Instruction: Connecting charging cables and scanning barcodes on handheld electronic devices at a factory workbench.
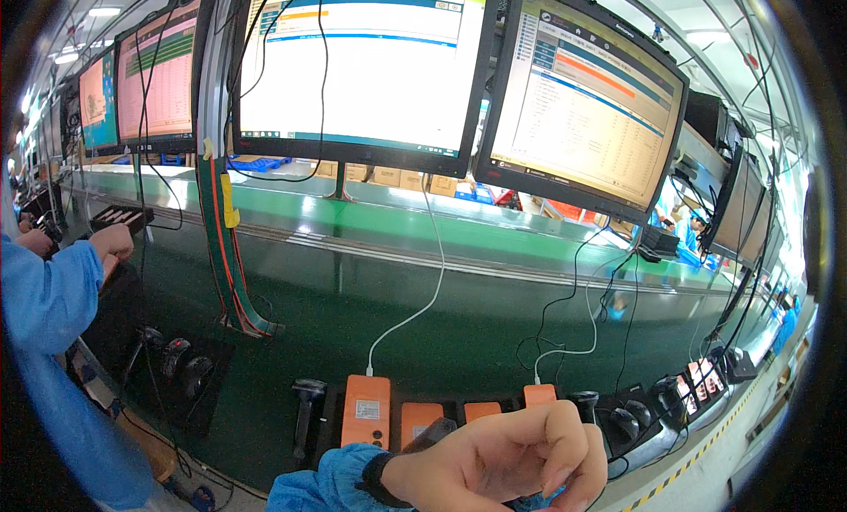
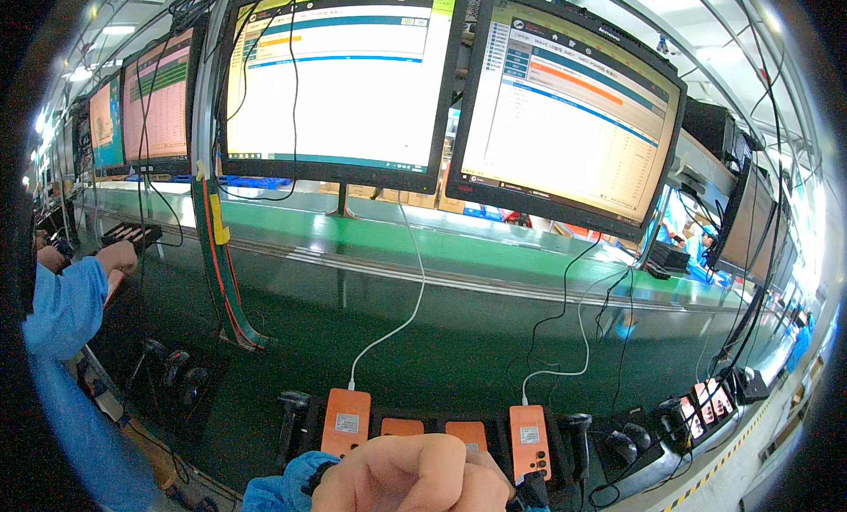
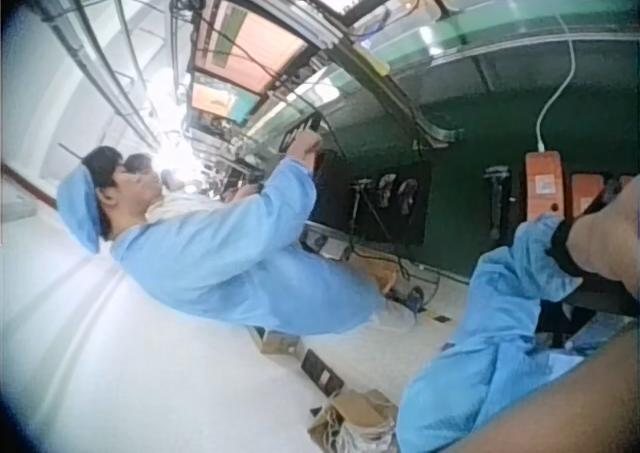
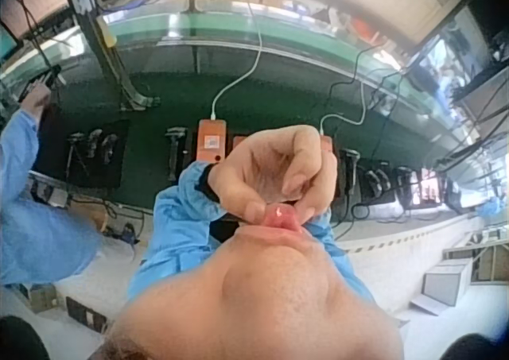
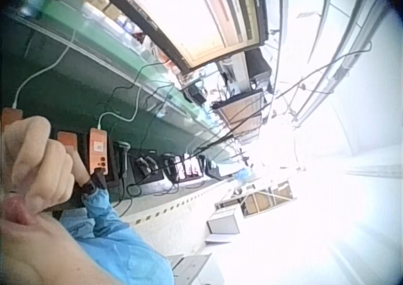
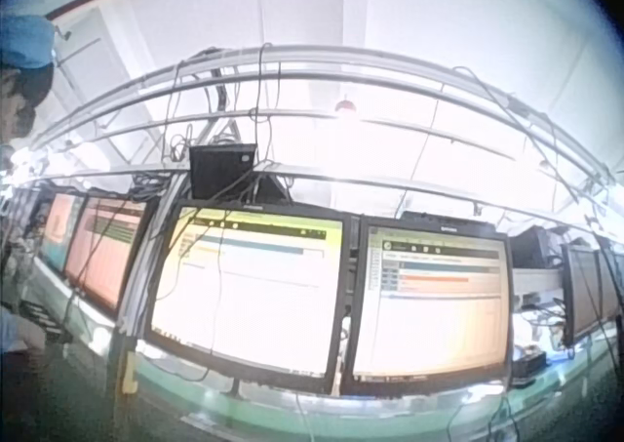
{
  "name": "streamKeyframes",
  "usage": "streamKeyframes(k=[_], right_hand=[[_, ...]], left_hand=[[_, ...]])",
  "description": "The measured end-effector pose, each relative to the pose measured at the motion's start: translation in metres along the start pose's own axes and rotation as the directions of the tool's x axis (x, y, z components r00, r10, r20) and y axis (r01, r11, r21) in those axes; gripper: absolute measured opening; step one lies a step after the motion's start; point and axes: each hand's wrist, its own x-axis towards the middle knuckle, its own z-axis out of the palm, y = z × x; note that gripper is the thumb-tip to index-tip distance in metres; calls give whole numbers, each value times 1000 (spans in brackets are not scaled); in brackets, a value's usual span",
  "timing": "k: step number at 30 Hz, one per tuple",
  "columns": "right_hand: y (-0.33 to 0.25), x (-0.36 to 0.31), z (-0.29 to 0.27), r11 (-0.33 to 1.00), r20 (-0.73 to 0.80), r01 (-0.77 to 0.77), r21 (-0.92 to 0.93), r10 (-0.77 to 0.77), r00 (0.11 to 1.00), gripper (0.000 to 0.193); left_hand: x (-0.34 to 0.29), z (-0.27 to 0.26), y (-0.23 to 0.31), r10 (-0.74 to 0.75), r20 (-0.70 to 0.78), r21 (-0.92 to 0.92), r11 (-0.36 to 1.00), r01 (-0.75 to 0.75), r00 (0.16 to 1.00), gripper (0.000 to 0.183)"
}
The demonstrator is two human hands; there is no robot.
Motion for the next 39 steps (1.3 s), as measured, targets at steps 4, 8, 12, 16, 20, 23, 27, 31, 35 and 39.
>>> streamKeyframes(k=[4,8,12,16,20,23,27,31,35,39], right_hand=[[0,-1,-1,1000,1,0,2,0,1000,18],[0,0,-1,1000,6,1,7,-1,1000,19],[0,-1,-1,1000,10,3,9,-3,1000,19],[0,-1,-1,1000,17,8,15,-8,1000,19],[0,-2,-1,1000,21,10,21,-10,1000,19],[1,-2,-2,1000,22,13,26,-13,1000,19],[2,-2,-3,999,25,13,29,-14,1000,20],[2,-1,-3,999,31,16,34,-17,999,20],[2,-1,-2,999,44,24,39,-26,999,20],[3,-1,-4,999,38,29,45,-31,999,20]], left_hand=[[1,0,6,35,44,10,999,-36,998,32],[-5,12,26,-337,-129,-1,941,339,933,29],[-5,12,26,-341,-116,12,938,345,933,31],[-2,8,19,-344,-156,-33,939,343,926,24],[0,-13,-5,62,75,37,997,-65,995,32],[5,-12,-3,50,76,25,998,-52,996,31],[6,-13,-4,60,87,44,997,-64,994,29],[5,-1,0,65,107,60,996,-71,992,30],[-3,34,12,-118,-314,196,963,186,942,29],[3,12,12,-105,-65,168,979,115,992,26]])
